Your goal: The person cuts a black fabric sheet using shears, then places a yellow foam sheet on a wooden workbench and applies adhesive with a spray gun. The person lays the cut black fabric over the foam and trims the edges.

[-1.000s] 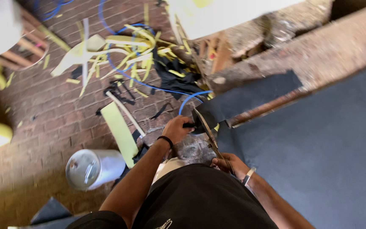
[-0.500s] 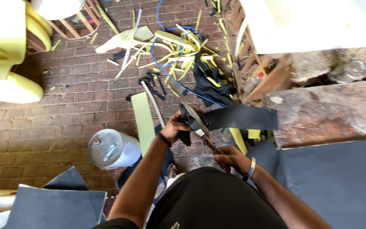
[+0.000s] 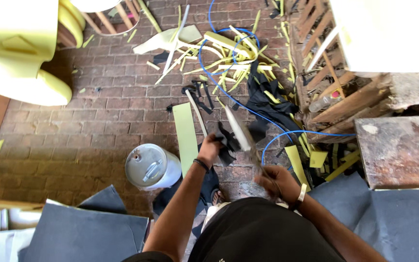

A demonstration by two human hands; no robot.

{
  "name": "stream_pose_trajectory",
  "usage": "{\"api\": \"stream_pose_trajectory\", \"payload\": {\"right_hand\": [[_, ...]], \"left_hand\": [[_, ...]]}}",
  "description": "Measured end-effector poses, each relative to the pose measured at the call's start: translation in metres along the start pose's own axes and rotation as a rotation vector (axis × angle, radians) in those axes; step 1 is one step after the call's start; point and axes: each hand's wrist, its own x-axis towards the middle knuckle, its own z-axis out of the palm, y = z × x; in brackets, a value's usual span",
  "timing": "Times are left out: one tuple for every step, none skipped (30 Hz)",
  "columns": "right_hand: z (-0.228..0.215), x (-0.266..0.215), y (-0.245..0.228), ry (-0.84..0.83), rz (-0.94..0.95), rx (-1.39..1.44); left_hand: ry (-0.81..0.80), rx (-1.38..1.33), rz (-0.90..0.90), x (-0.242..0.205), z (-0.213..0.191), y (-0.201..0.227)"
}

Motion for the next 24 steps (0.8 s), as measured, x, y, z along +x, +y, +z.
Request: {"api": "stream_pose_trajectory", "payload": {"right_hand": [[-0.004, 0.005, -0.003, 0.004, -0.125, -0.05], [-0.01, 0.012, -0.008, -0.001, -0.252, -0.103], [-0.017, 0.017, -0.012, 0.073, -0.262, -0.222], [-0.023, 0.024, -0.017, 0.142, -0.274, -0.34], [-0.03, 0.031, -0.023, 0.211, -0.288, -0.458], [-0.036, 0.042, -0.029, 0.238, -0.437, -0.546], [-0.041, 0.055, -0.035, 0.263, -0.589, -0.628], [-0.045, 0.065, -0.039, 0.288, -0.741, -0.706], [-0.047, 0.077, -0.042, 0.235, -0.649, -0.612], [-0.046, 0.09, -0.044, 0.186, -0.555, -0.52], [-0.044, 0.098, -0.045, 0.137, -0.458, -0.43], [-0.042, 0.103, -0.044, 0.09, -0.474, -0.342], [-0.041, 0.105, -0.043, 0.042, -0.486, -0.255], [-0.041, 0.107, -0.043, -0.006, -0.496, -0.165], [-0.044, 0.107, -0.043, 0.029, -0.48, -0.224], [-0.045, 0.107, -0.043, 0.062, -0.465, -0.28], [-0.046, 0.106, -0.043, 0.095, -0.451, -0.337], [-0.048, 0.106, -0.044, 0.07, -0.384, -0.224], [-0.049, 0.106, -0.044, 0.044, -0.313, -0.114], [-0.049, 0.106, -0.045, 0.022, -0.24, -0.003], [-0.047, 0.108, -0.046, 0.0, -0.259, 0.028], [-0.047, 0.11, -0.047, -0.012, -0.279, 0.061], [-0.047, 0.113, -0.048, -0.024, -0.298, 0.094], [-0.047, 0.115, -0.049, -0.04, -0.292, 0.107]], "left_hand": [[0.027, -0.1, 0.0, -0.006, 0.002, 0.012], [0.058, -0.202, 0.005, -0.011, 0.006, 0.027], [0.069, -0.26, -0.014, -0.018, 0.013, 0.041], [0.085, -0.317, -0.031, -0.025, 0.018, 0.056], [0.099, -0.375, -0.047, -0.033, 0.026, 0.07], [0.101, -0.373, -0.06, -0.04, 0.037, 0.08], [0.102, -0.371, -0.073, -0.046, 0.049, 0.088], [0.102, -0.37, -0.089, -0.051, 0.061, 0.091], [0.06, -0.375, -0.084, -0.055, 0.071, 0.092], [0.016, -0.378, -0.078, -0.056, 0.079, 0.091], [-0.028, -0.381, -0.072, -0.057, 0.085, 0.088], [0.034, -0.377, -0.029, -0.055, 0.087, 0.085], [0.098, -0.372, 0.014, -0.053, 0.085, 0.08], [0.161, -0.365, 0.056, -0.051, 0.078, 0.075], [0.295, -0.339, 0.068, -0.049, 0.065, 0.071], [0.431, -0.31, 0.078, -0.052, 0.045, 0.067], [0.58, -0.33, 0.195, -0.057, 0.023, 0.062], [0.726, -0.346, 0.313, -0.062, 0.002, 0.055], [0.876, -0.179, 0.279, -0.069, -0.012, 0.044], [1.019, -0.007, 0.238, -0.078, -0.024, 0.031], [1.157, 0.169, 0.191, -0.085, -0.033, 0.017], [1.06, 0.126, 0.189, -0.087, -0.037, 0.004], [0.964, 0.083, 0.186, -0.088, -0.039, -0.009], [0.859, 0.042, 0.184, -0.086, -0.042, -0.018]]}}
